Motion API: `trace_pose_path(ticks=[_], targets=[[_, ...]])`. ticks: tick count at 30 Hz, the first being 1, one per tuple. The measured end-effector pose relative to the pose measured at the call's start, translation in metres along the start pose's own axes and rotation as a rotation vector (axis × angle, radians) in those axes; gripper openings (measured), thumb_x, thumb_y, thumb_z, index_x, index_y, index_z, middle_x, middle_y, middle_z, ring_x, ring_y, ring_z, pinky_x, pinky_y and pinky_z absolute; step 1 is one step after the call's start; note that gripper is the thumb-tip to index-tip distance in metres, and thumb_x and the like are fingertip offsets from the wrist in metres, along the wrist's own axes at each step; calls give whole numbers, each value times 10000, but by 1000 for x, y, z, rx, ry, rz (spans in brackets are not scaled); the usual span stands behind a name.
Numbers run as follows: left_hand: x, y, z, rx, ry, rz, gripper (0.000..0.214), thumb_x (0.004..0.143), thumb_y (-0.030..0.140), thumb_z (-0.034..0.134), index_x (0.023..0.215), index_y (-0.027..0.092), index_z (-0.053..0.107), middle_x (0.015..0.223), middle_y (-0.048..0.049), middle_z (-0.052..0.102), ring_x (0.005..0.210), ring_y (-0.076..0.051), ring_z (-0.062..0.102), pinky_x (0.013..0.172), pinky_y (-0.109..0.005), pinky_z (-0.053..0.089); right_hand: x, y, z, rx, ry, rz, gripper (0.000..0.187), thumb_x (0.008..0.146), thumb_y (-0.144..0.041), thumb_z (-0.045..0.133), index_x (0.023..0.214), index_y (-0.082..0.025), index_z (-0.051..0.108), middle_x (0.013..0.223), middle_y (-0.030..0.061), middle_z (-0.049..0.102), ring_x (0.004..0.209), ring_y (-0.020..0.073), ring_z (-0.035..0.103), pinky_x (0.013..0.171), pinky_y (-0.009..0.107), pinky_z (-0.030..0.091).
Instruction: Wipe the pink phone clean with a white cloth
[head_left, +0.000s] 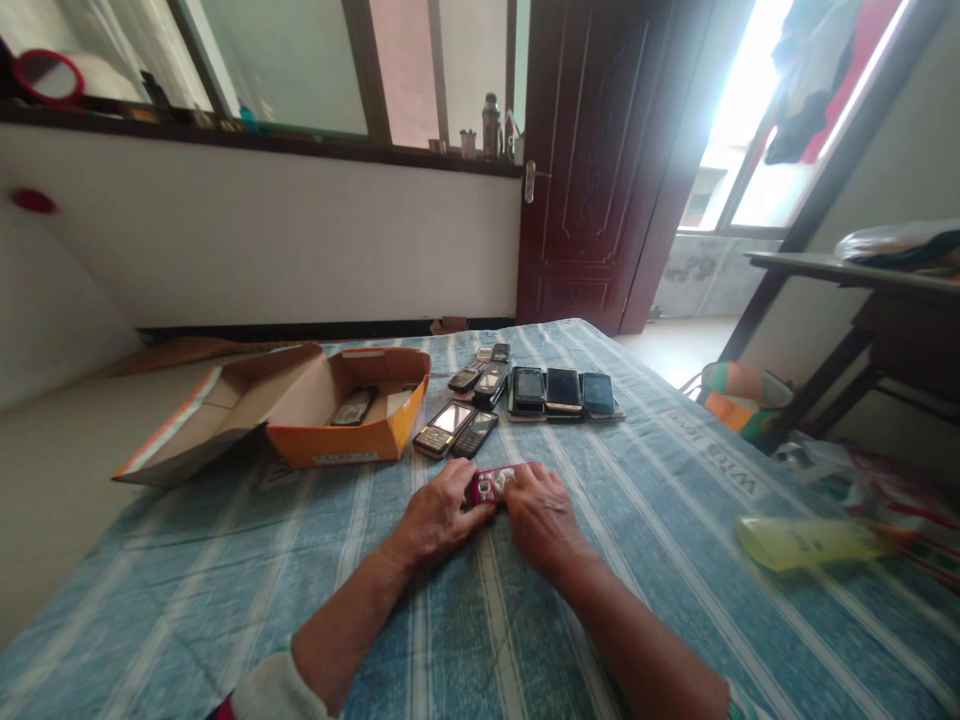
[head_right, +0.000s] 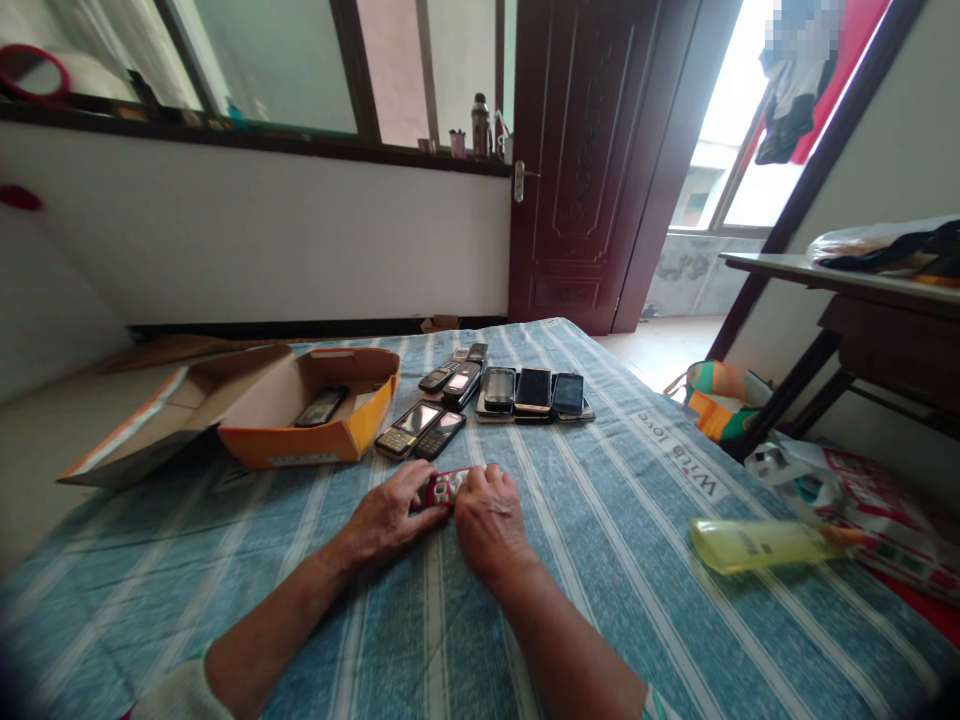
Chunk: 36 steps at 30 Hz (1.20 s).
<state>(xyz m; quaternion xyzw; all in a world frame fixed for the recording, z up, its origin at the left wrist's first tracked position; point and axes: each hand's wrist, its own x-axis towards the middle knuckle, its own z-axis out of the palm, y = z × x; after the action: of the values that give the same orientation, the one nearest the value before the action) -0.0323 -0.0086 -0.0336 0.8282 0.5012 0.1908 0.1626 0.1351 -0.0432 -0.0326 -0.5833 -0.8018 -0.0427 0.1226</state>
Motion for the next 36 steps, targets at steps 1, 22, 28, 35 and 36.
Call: trace_pose_path(ticks=[1,22,28,35,36], targets=[[0,0,0,-1,-4,5,309,787,390,594,1004,174,555,1055,-81,570,832,-202,584,724,-300,473,0,3,0,-8,-7,23,198,920,-126,460,926,-156,655,999,90,616,934,247,513,739,365,375],[-2,2,-1,-14,22,5,293,717,367,646,934,184,573,1050,-76,594,740,-169,587,701,-299,500,0,11,1,-9,40,29,161,901,-122,494,898,-166,649,961,96,607,909,234,500,730,346,361],[-3,4,-1,-1,31,11,278,717,367,652,913,186,573,1061,-80,599,804,-189,608,708,-298,505,-2,11,-1,-11,28,52,156,897,-122,499,921,-158,649,990,101,611,926,238,505,747,347,363],[-3,6,3,86,74,33,253,767,350,605,962,195,553,1069,-92,607,907,-213,622,747,-299,526,-4,-3,3,23,88,-90,143,897,-124,516,883,-161,654,958,92,606,924,230,490,771,359,368],[-4,7,3,99,71,36,260,773,358,604,968,193,554,1085,-99,607,919,-219,624,756,-303,527,-3,-2,3,25,84,-81,144,897,-124,516,881,-163,653,966,93,605,933,231,489,764,357,367]])
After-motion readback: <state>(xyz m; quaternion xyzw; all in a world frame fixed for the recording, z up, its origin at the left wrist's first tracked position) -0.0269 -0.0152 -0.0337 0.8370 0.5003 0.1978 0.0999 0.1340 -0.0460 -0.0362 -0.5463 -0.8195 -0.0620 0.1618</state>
